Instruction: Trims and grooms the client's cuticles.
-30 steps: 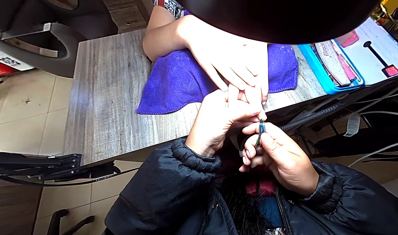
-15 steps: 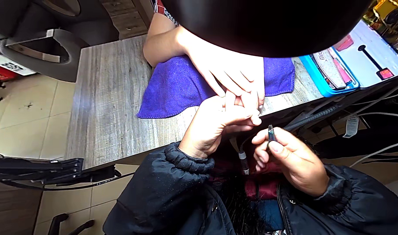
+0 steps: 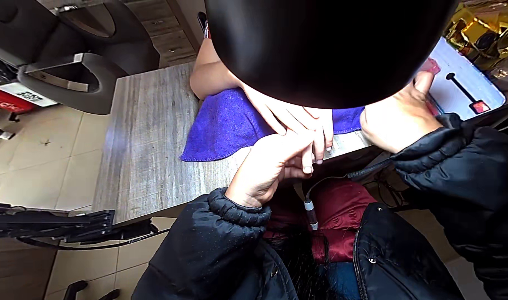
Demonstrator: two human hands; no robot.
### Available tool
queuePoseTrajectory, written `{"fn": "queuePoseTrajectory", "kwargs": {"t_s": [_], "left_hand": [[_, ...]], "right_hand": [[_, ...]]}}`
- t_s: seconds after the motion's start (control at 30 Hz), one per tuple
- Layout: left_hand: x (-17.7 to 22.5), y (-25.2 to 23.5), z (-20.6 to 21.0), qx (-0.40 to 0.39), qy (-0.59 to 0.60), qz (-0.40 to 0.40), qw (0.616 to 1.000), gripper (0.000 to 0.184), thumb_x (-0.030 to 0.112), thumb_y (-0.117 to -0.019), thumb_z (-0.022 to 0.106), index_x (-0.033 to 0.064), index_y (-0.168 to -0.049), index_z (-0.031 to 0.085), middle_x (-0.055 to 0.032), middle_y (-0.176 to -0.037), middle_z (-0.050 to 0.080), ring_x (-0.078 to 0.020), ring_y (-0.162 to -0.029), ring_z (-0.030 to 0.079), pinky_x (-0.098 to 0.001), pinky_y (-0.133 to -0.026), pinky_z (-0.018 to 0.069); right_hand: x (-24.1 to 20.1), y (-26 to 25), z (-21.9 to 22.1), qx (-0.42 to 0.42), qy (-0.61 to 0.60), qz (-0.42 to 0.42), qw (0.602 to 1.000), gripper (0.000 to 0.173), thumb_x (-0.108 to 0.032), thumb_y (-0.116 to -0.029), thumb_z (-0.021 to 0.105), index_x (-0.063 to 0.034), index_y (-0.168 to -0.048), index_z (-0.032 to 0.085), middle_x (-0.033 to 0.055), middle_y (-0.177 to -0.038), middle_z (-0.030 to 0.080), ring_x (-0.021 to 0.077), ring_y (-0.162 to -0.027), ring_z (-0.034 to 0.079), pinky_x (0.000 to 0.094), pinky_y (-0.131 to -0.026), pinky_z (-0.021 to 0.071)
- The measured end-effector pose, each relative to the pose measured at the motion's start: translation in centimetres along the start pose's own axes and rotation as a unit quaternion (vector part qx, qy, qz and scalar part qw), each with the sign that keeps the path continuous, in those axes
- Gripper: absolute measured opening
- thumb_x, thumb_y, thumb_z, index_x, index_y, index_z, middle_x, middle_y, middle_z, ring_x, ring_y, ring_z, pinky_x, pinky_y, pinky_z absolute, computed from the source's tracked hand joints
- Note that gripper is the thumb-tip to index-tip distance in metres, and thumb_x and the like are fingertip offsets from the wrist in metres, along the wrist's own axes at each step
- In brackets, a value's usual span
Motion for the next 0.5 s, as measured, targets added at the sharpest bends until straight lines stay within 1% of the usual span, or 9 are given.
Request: {"fn": "queuePoseTrajectory", "kwargs": {"t_s": [0.03, 0.13, 0.2, 0.27, 0.3, 0.33, 0.37, 0.47, 0.5], "left_hand": [[0.0, 0.0, -0.1, 0.006, 0.002, 0.003, 1.0, 0.034, 0.016, -0.1085, 0.045, 0.0059, -0.085, 0.067, -0.0026, -0.072, 0.066, -0.0096, -0.065, 0.067, -0.0251, -0.065, 0.0604], [0.2, -0.1, -0.2, 0.005, 0.009, 0.021, 1.0, 0.033, 0.016, -0.1087, 0.044, 0.0033, -0.092, 0.07, -0.006, -0.082, 0.071, -0.0134, -0.079, 0.071, -0.0291, -0.076, 0.0616], [0.1, -0.1, 0.0, -0.019, 0.014, 0.027, 0.999, 0.035, 0.019, -0.1091, 0.042, 0.0029, -0.096, 0.07, -0.0077, -0.089, 0.072, -0.0153, -0.087, 0.071, -0.0306, -0.082, 0.0602], [-0.2, 0.0, 0.2, -0.058, 0.043, 0.017, 0.997, 0.04, 0.023, -0.1118, 0.034, 0.0011, -0.106, 0.067, -0.0123, -0.1, 0.074, -0.02, -0.095, 0.073, -0.0336, -0.086, 0.0611], [-0.4, 0.0, 0.3, -0.072, 0.064, 0.01, 0.995, 0.043, 0.026, -0.1129, 0.027, 0.0028, -0.109, 0.063, -0.0134, -0.103, 0.074, -0.0218, -0.097, 0.074, -0.0352, -0.087, 0.062], [-0.7, 0.1, 0.3, -0.078, 0.091, 0.003, 0.993, 0.047, 0.029, -0.1133, 0.022, 0.004, -0.11, 0.061, -0.0148, -0.104, 0.075, -0.024, -0.098, 0.075, -0.0373, -0.087, 0.062], [-0.9, 0.3, 0.2, -0.08, 0.116, -0.005, 0.99, 0.051, 0.033, -0.1133, 0.016, 0.0049, -0.113, 0.059, -0.0157, -0.104, 0.074, -0.026, -0.099, 0.074, -0.0393, -0.088, 0.062], [-1.0, 0.7, 0.1, -0.086, 0.167, -0.023, 0.982, 0.061, 0.043, -0.1116, 0.006, 0.0065, -0.134, 0.05, -0.0173, -0.112, 0.073, -0.03, -0.105, 0.073, -0.0432, -0.087, 0.063], [-1.0, 0.8, 0.0, -0.091, 0.182, -0.02, 0.979, 0.063, 0.044, -0.111, 0.004, 0.0058, -0.134, 0.049, -0.0186, -0.113, 0.072, -0.0319, -0.106, 0.073, -0.0448, -0.087, 0.0632]], "right_hand": [[-0.1, 0.2, -0.1, -0.009, 0.022, -0.011, 1.0, 0.063, -0.004, -0.0988, 0.045, 0.0022, -0.159, 0.03, 0.0249, -0.153, 0.043, 0.0463, -0.142, 0.035, 0.0684, -0.109, 0.0213], [0.2, 2.2, -1.2, 0.0, 0.043, -0.075, 0.996, 0.049, -0.002, -0.097, 0.048, 0.0046, -0.146, 0.049, 0.0289, -0.138, 0.053, 0.0501, -0.13, 0.045, 0.0682, -0.098, 0.0277], [0.4, 4.0, -1.5, -0.007, -0.024, -0.113, 0.993, 0.045, -0.005, -0.0956, 0.046, 0.0008, -0.139, 0.056, 0.0289, -0.127, 0.057, 0.0529, -0.125, 0.047, 0.072, -0.092, 0.0307], [0.4, 5.6, -1.4, 0.006, -0.146, -0.142, 0.979, 0.048, -0.014, -0.0962, 0.043, -0.0023, -0.14, 0.06, 0.0225, -0.125, 0.063, 0.044, -0.124, 0.054, 0.0692, -0.095, 0.0361], [0.3, 6.2, -1.3, 0.022, -0.217, -0.15, 0.964, 0.046, -0.017, -0.0974, 0.044, -0.0044, -0.137, 0.063, 0.0152, -0.122, 0.066, 0.0311, -0.119, 0.059, 0.0564, -0.095, 0.0434], [0.2, 6.5, -0.8, 0.03, -0.3, -0.143, 0.943, 0.039, -0.02, -0.0996, 0.046, -0.0076, -0.131, 0.066, 0.0054, -0.116, 0.069, 0.014, -0.108, 0.062, 0.0364, -0.093, 0.0494], [0.1, 6.5, -0.1, 0.025, -0.395, -0.124, 0.91, 0.027, -0.02, -0.1009, 0.05, -0.0108, -0.121, 0.066, -0.0023, -0.108, 0.069, 0.0019, -0.097, 0.063, 0.0217, -0.085, 0.0522], [-1.3, 6.0, 1.6, 0.009, -0.58, -0.06, 0.812, 0.004, -0.014, -0.0982, 0.058, -0.0139, -0.102, 0.06, -0.0073, -0.09, 0.066, -0.0015, -0.078, 0.062, 0.0153, -0.071, 0.053], [-1.7, 5.7, 1.9, 0.005, -0.612, -0.045, 0.789, 0.003, -0.013, -0.0968, 0.059, -0.0145, -0.1, 0.059, -0.0075, -0.087, 0.065, -0.0004, -0.075, 0.061, 0.0159, -0.069, 0.0519]]}}
Point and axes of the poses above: each hand's wrist, its own y-axis away from the middle knuckle, its own z-axis out of the palm, x = y × z, the point moved 8 cm from there along -y, towards the middle knuckle
